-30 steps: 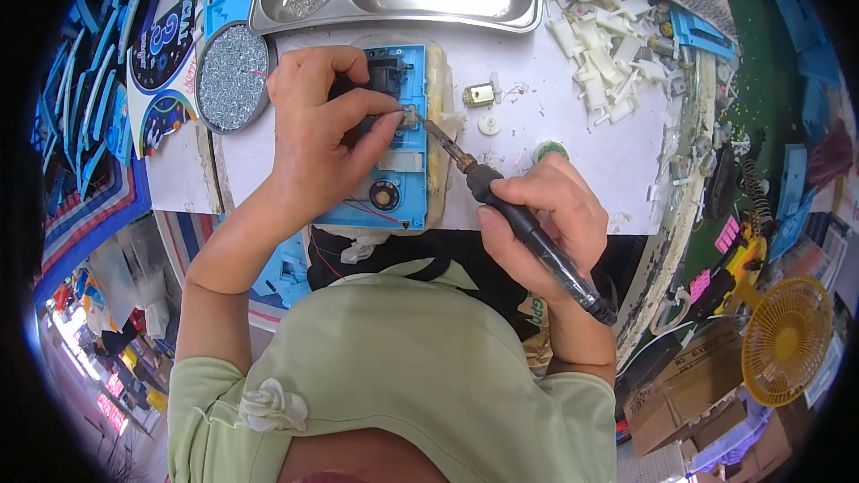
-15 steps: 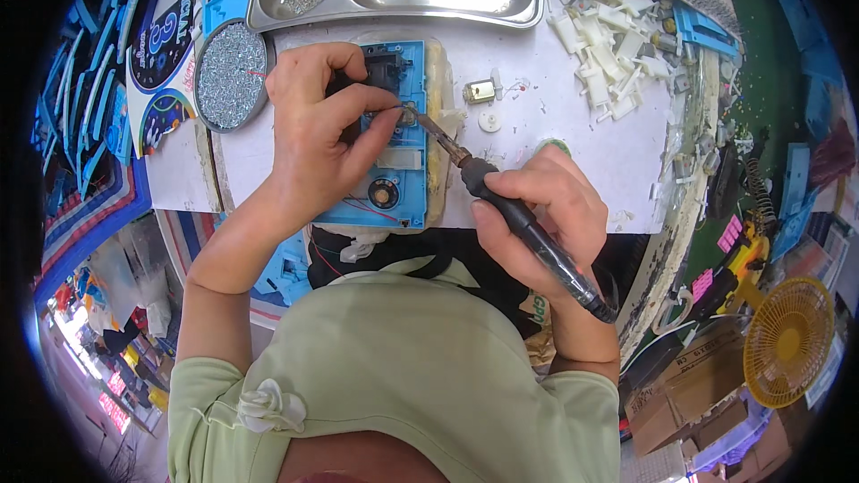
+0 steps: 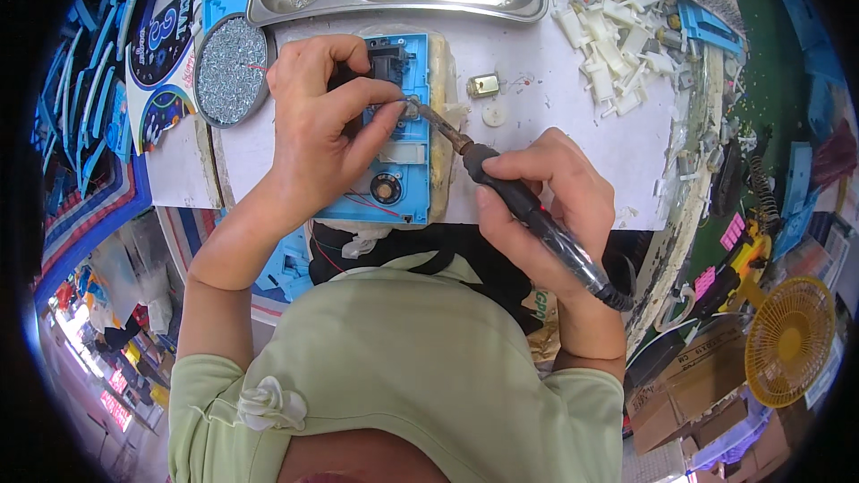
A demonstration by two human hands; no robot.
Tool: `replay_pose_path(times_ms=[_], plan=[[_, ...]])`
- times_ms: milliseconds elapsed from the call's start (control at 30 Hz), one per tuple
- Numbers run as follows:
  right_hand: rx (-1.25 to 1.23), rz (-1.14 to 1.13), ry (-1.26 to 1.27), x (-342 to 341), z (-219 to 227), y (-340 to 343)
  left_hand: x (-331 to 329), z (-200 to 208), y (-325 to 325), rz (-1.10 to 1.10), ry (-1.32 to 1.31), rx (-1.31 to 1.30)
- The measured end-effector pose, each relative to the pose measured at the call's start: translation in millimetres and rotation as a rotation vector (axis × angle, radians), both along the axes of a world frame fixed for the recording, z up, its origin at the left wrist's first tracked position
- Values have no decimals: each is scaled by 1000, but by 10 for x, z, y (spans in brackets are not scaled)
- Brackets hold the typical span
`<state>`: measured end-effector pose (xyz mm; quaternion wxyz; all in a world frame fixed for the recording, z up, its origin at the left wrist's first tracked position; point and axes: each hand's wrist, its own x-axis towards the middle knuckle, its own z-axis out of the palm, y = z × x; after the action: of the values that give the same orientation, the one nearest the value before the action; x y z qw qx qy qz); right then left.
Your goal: Soldering electronic components and securing a plastic device casing with an electric screwdriver.
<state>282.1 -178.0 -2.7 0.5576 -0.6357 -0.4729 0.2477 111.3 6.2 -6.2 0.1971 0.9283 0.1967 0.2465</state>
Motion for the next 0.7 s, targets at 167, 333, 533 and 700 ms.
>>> replay_pose_path(times_ms=[167,333,533,700], plan=[[27,3,73,37,19,-42,-4,-10,-1,1,-9,7],[75,-32,88,48,18,-119,-2,-10,-1,5,-7,14],[68,-15,66,55,36,-141,0,-1,0,5,1,22],[58,-31,60,66,52,-146,5,19,-7,5,9,4]])
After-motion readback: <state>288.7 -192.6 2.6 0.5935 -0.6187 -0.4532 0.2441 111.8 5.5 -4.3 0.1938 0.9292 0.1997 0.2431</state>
